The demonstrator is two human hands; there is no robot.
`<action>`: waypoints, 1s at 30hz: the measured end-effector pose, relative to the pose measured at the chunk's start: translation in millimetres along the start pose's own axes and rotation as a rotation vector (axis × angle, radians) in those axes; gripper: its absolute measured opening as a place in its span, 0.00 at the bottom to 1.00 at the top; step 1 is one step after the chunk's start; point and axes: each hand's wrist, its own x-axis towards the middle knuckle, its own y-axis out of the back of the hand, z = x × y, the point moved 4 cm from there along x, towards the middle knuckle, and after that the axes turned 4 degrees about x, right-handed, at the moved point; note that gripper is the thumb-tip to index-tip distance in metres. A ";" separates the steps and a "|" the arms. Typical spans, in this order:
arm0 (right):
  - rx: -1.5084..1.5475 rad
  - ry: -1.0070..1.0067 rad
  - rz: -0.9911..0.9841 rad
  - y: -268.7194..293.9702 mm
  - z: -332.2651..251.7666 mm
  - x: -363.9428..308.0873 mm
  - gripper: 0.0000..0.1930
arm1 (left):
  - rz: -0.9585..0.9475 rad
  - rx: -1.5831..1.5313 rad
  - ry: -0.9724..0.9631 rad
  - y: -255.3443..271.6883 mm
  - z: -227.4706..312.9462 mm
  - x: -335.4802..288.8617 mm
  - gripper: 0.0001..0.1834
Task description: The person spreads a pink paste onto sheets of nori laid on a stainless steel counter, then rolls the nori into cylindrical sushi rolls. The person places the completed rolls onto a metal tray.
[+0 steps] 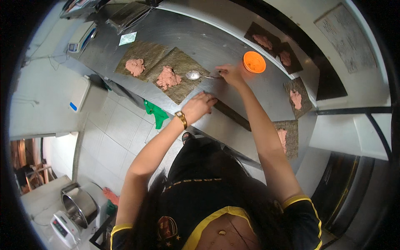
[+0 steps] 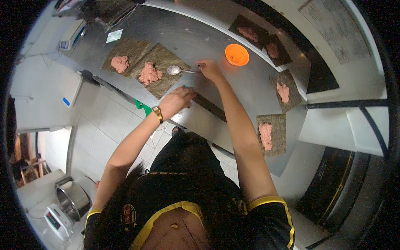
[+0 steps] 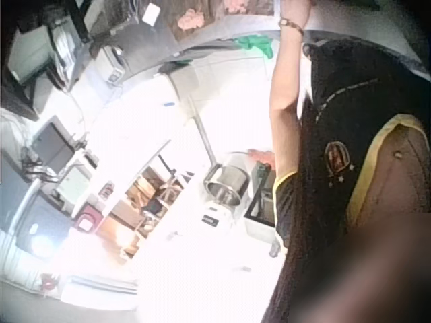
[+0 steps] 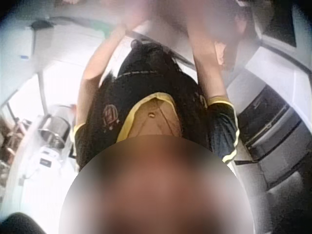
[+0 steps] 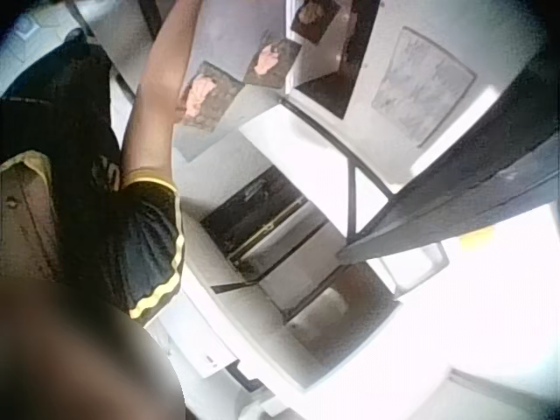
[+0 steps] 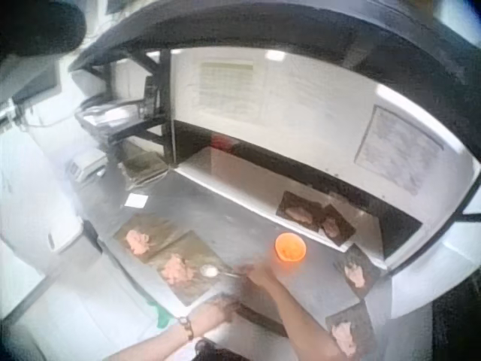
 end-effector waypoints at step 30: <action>-0.259 -0.169 0.008 19.7 -29.4 -189.1 0.24 | -0.616 0.138 -0.163 -16.0 2.5 79.7 0.23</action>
